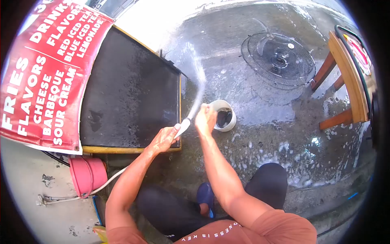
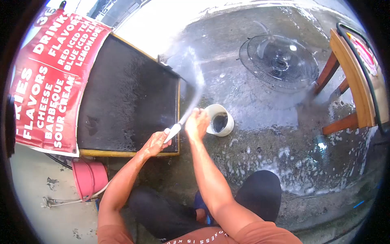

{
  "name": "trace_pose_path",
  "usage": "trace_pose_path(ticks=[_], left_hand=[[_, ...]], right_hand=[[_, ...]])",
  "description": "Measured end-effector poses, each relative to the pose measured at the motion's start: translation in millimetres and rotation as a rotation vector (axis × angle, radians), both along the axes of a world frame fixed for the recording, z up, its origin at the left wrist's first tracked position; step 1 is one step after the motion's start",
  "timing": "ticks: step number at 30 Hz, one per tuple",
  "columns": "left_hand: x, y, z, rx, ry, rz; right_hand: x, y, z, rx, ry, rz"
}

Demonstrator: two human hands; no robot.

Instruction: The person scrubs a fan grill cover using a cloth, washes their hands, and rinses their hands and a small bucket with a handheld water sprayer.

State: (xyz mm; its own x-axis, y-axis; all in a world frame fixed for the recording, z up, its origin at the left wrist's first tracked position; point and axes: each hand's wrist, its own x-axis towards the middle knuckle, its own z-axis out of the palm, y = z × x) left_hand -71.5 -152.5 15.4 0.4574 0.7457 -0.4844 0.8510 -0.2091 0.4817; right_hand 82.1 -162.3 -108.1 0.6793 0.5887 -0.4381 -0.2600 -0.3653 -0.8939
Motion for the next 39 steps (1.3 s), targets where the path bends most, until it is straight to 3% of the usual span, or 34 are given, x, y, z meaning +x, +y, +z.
trace_pose_path(ticks=[2,6,11,16,17,20,21,24,25,28,29,31,39], left_hand=[[10.3,-5.9,10.5,-0.093,-0.029,0.081],[24.6,-3.9,22.6,-0.302,-0.125,0.253],[49.1,-10.2,41.7,-0.272,-0.004,0.332],[54.4,-9.2,30.2,-0.293,-0.057,0.384],[53.5,-6.7,28.0,-0.286,-0.047,0.385],[53.7,7.6,23.5,-0.264,-0.050,0.347],[52.7,10.1,21.1,-0.259,-0.051,0.351],[47.1,12.9,12.9,-0.285,-0.050,0.351],[47.1,11.5,10.3,-0.318,-0.057,0.304],[48.0,10.0,1.8,-0.316,-0.080,0.265],[46.0,10.3,-3.1,-0.309,-0.082,0.275],[36.8,13.5,-13.9,-0.318,-0.088,0.315],[4.5,33.4,-60.0,-0.424,-0.154,0.379]], right_hand=[[18.5,-1.9,-25.6,-0.082,-0.144,-0.112],[43.7,-1.5,-75.7,-0.064,-0.180,-0.165],[51.7,4.1,-83.0,-0.003,-0.050,-0.191],[82.9,-12.4,-74.2,0.005,0.008,-0.204],[92.0,-17.3,-78.5,0.030,0.014,-0.173],[118.8,-33.1,-66.0,-0.299,-0.250,-0.023],[124.8,-37.7,-52.0,-0.430,-0.232,0.010],[125.2,-40.9,-62.0,-0.494,-0.093,0.248],[125.7,-46.8,-57.2,-0.436,0.018,0.374],[97.0,-61.6,-64.7,-0.424,-0.210,0.287],[75.9,-45.4,-114.4,-0.465,-0.184,0.268],[50.3,-26.0,-156.8,-0.384,-0.230,0.054],[102.2,-38.4,-117.0,-0.415,-0.419,0.542]])
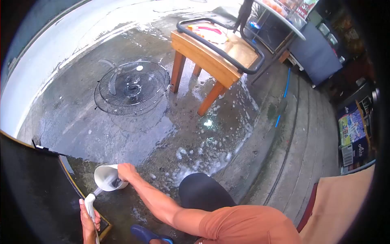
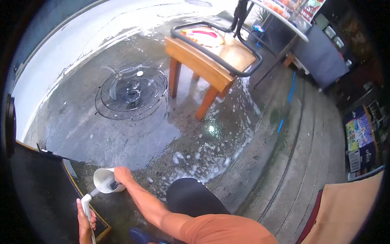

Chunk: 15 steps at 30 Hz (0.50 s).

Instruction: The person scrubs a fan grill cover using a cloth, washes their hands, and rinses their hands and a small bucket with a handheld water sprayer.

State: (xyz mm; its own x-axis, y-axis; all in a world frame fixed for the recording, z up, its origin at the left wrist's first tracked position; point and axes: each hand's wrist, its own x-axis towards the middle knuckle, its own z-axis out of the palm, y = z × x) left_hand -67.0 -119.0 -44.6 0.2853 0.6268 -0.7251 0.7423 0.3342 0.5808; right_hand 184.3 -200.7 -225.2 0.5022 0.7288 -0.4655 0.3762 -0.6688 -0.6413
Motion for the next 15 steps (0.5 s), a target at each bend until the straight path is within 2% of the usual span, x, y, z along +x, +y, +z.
trace_pose_path(ticks=[2,5,6,9,12,14,15], left_hand=[[-8.5,-2.2,-12.1,-0.008,-0.029,-0.053],[-1.7,-14.3,3.2,0.041,-0.049,-0.115],[-5.4,-12.4,1.4,0.052,-0.049,-0.110],[-12.5,-10.1,2.3,0.068,-0.071,-0.078],[-18.3,-5.5,5.8,0.069,-0.090,-0.052],[-23.6,-3.9,7.2,0.050,-0.105,-0.047],[-24.8,-4.9,7.5,0.048,-0.115,-0.051]], right_hand=[[4.1,-1.0,20.9,-0.039,0.007,0.051],[-31.0,11.9,20.0,0.316,-0.578,-0.316],[-36.1,13.3,49.2,0.318,-0.504,-0.333],[-57.0,37.5,28.7,-0.014,-0.038,0.119],[-77.9,51.9,-22.4,-0.160,0.030,0.259],[-86.7,54.1,-52.0,-0.116,-0.164,0.327],[-89.5,51.7,-86.9,-0.097,-0.262,0.353]])
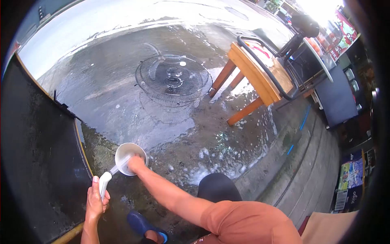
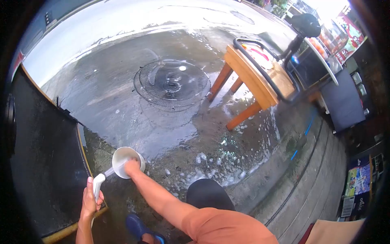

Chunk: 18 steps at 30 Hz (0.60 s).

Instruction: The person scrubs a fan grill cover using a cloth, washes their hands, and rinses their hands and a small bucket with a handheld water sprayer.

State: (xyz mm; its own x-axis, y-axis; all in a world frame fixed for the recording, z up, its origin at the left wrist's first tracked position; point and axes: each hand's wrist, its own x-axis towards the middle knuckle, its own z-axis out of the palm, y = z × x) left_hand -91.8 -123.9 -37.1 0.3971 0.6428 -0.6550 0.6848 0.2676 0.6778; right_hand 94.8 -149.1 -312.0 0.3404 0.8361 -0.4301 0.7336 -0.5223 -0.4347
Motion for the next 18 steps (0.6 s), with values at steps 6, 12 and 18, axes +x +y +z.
trace_pose_path(ticks=[6,12,18], left_hand=[[-1.5,1.4,3.1,0.001,-0.011,-0.014],[3.7,10.1,-2.4,0.028,-0.029,-0.011],[10.6,9.1,4.2,0.047,0.006,-0.015]], right_hand=[[0.3,39.8,-74.5,-0.113,0.063,0.178],[11.3,29.8,-5.1,-0.040,0.230,0.077],[18.6,18.3,6.5,-0.018,0.049,-0.018]])
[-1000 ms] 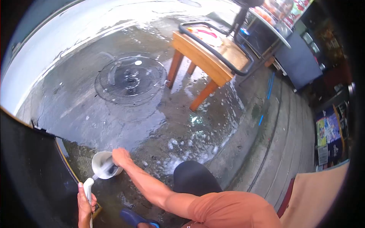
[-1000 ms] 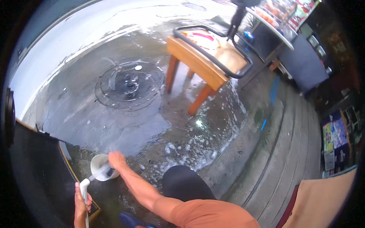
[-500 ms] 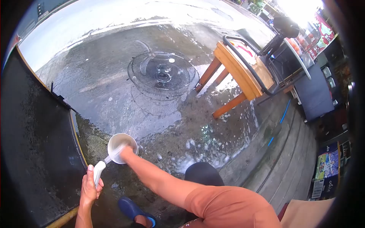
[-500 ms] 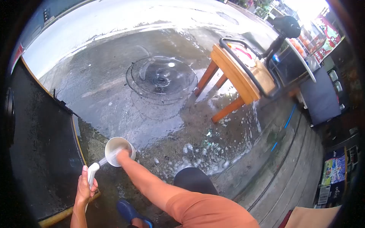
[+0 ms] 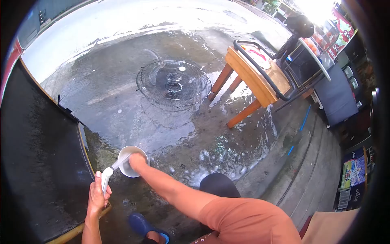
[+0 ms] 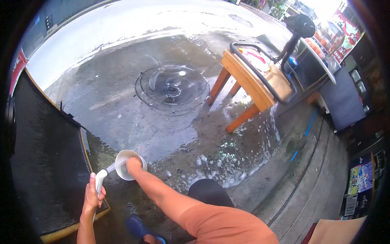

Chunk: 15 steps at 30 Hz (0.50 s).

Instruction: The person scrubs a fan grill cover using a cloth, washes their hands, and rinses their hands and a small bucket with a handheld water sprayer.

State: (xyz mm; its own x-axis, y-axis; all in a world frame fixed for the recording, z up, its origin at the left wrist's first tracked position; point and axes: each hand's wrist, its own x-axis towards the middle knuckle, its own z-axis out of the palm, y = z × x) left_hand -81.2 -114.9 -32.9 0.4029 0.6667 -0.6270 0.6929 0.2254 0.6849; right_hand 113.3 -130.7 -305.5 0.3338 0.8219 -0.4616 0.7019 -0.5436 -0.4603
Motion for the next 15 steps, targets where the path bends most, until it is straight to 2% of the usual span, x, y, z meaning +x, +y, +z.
trace_pose_path(ticks=[2,4,5,7,9,10,13,14,15], left_hand=[[-0.4,-3.2,-2.3,-0.006,-0.014,0.000],[-3.2,-3.2,-6.5,-0.013,-0.018,-0.007],[0.2,-3.4,-3.1,-0.012,-0.019,-0.011],[3.3,-7.1,3.4,-0.009,-0.013,0.010],[5.0,-7.9,5.1,-0.031,-0.034,0.015],[4.0,-7.6,3.6,-0.039,-0.013,0.020],[1.7,-5.5,0.0,-0.009,-0.009,-0.025],[-1.0,-3.8,-1.1,0.011,0.052,-0.057],[-3.4,-1.5,-6.1,0.048,0.051,-0.078]], right_hand=[[2.6,2.0,-14.1,0.037,0.055,0.017],[10.5,3.1,32.5,0.025,0.110,0.084],[0.6,14.2,-1.9,0.172,-0.053,-0.042],[-10.7,16.3,-96.4,0.311,-0.095,0.113],[8.2,-10.1,64.3,-0.074,-0.021,0.632],[6.3,-4.7,49.7,-0.115,0.006,0.535],[5.7,2.2,-44.4,-0.102,-0.113,0.319],[9.1,5.1,-61.0,-0.087,-0.135,0.223],[14.1,8.7,-61.1,-0.057,-0.101,0.019]])
